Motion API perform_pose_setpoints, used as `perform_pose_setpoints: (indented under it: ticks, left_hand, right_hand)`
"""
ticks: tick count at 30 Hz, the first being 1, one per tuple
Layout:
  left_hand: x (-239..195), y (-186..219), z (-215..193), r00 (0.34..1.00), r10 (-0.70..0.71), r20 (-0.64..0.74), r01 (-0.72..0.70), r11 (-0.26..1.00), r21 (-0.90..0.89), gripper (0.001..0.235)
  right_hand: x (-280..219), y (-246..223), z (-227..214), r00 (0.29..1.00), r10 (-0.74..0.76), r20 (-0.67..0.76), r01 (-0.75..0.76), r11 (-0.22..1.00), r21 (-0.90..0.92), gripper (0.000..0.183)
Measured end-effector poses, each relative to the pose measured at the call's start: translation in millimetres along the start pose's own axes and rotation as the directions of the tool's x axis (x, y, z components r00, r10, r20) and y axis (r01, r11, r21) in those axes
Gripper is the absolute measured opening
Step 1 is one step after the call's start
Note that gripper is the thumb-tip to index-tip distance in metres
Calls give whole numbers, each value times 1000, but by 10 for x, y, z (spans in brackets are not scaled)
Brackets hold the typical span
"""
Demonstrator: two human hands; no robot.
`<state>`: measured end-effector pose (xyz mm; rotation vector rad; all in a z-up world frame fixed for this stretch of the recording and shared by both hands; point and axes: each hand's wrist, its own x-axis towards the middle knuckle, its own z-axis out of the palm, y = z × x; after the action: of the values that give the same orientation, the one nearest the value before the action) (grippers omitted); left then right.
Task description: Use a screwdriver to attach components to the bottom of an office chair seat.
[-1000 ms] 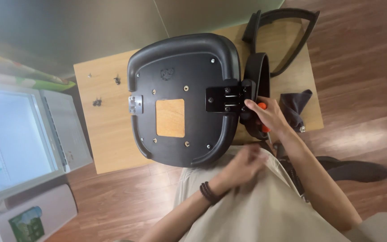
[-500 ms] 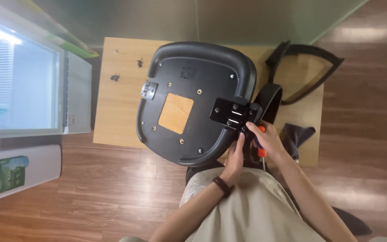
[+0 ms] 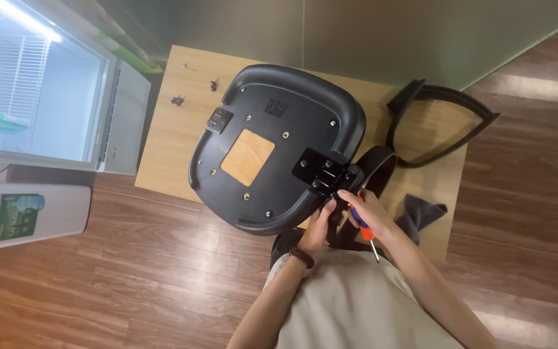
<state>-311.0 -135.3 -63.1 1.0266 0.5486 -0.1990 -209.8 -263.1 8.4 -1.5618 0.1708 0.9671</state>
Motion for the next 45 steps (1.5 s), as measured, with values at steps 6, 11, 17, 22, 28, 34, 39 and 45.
perform_pose_setpoints:
  ticks: [6, 11, 17, 22, 28, 34, 39, 45]
  left_hand:
    - [-6, -49, 77, 993, -4, -115, 0, 1000, -31, 48]
    - [10, -113, 57, 992, 72, -108, -78, 996, -51, 54]
    - [17, -59, 93, 991, -39, -124, 39, 999, -1, 53]
    - [-26, 140, 178, 990, -93, -110, 94, 996, -1, 58]
    - [84, 45, 198, 991, -42, -124, 39, 999, -27, 65]
    - [102, 76, 212, 992, -67, -110, 72, 997, 35, 69]
    - [128, 57, 213, 993, -32, -113, 40, 997, 66, 71]
    - [105, 119, 237, 992, -65, -107, 72, 995, 64, 69]
  right_hand:
    - [-60, -1, -43, 999, -22, 45, 22, 1000, -13, 46]
    - [-358, -342, -386, 978, -149, -147, 113, 968, -225, 31]
    - [-364, -848, -804, 897, -442, -14, 430, 866, 256, 20]
    - [-338, -1424, -174, 731, -670, 128, 585, 712, 387, 23]
    - [-265, -1708, 216, 674, -675, 300, 682, 725, 101, 26]
    - [-118, -1818, 237, 667, -645, 373, 699, 715, -12, 27]
    - [-106, -1814, 221, 687, -633, 357, 685, 728, -28, 25]
    - [-104, -1791, 213, 694, -624, 359, 673, 739, -16, 24]
